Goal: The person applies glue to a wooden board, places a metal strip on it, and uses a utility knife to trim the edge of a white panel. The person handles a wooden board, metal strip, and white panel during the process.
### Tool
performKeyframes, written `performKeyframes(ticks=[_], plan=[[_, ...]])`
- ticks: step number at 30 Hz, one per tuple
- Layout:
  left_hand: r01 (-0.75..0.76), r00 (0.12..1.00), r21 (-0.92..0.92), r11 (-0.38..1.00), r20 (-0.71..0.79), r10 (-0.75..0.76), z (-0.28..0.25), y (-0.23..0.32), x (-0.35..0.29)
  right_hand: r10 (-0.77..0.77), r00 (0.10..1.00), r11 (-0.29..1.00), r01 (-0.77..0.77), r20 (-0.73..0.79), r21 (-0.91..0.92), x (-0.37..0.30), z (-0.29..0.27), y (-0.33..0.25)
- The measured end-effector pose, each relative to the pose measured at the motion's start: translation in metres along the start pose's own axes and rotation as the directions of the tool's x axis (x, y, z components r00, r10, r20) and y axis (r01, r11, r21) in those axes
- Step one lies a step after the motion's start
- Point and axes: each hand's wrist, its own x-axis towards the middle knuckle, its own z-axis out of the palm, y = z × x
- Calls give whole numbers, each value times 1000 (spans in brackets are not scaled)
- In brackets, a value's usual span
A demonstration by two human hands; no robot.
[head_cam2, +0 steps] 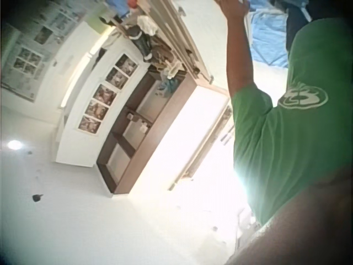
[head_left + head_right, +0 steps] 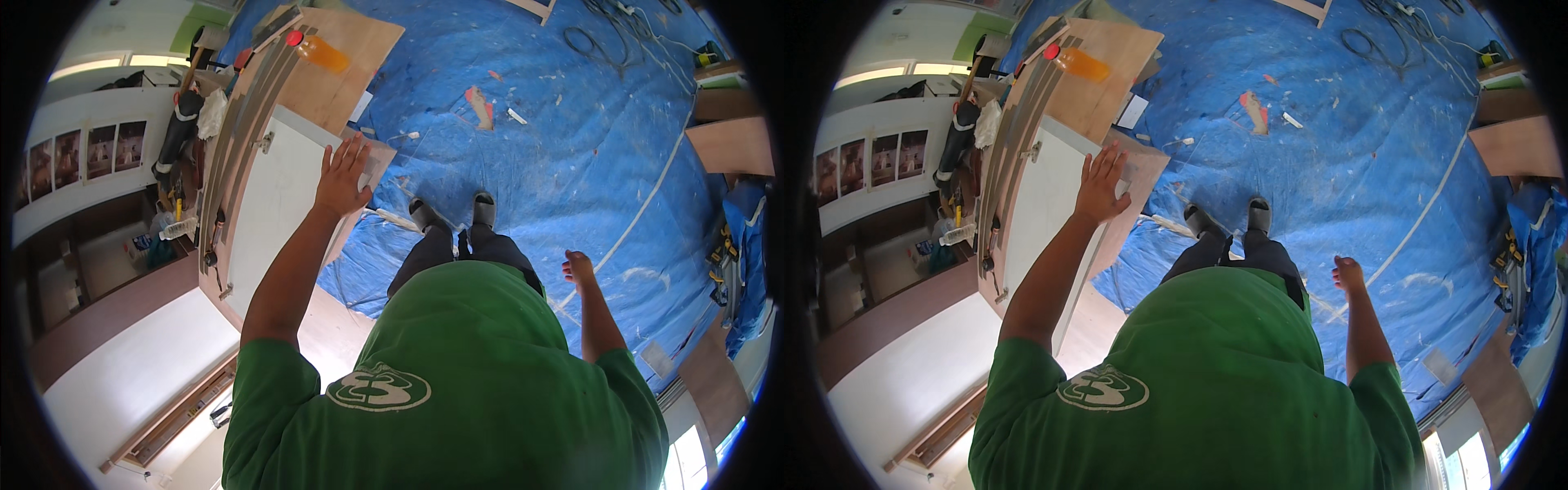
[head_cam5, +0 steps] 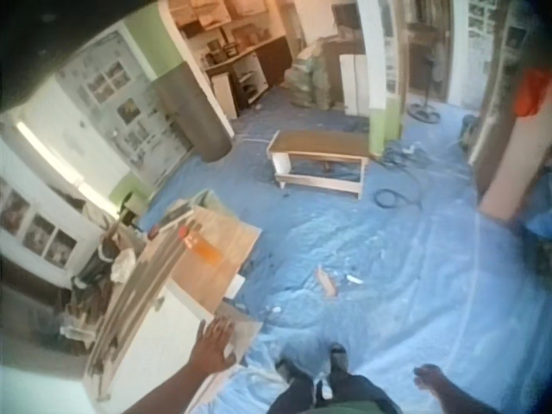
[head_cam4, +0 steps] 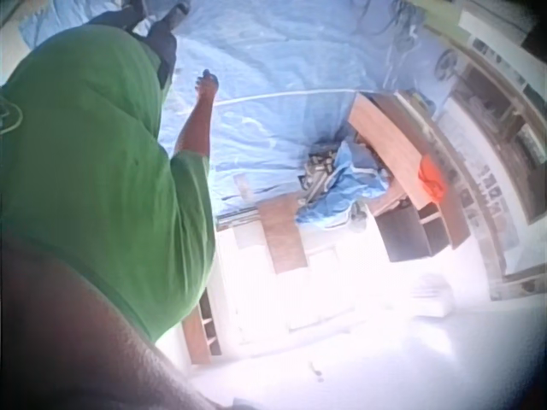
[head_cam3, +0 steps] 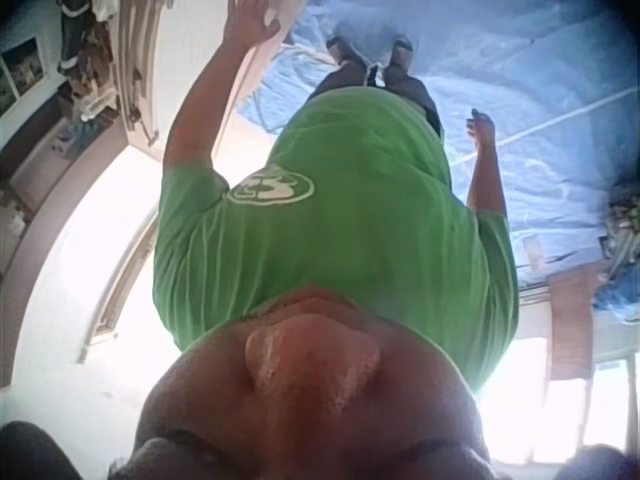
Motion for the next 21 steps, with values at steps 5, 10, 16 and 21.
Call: performKeyframes(ticks=[5,10,16,21], plan=[[-30,1000,37,999,-9,30,2,2,14,22,998,1000,-21,53,-9,-14,21,19],[38,999,36,999,-13,-38,9,3,19,34,999,999,-34,19,9,-10,5,11],[65,997,46,997,34,-66,7,3,16,-11,1000,999,12,-22,52,3,-23,-14],[83,995,70,994,51,-87,-6,9,5,-57,997,997,59,-44,43,2,-32,-52]])
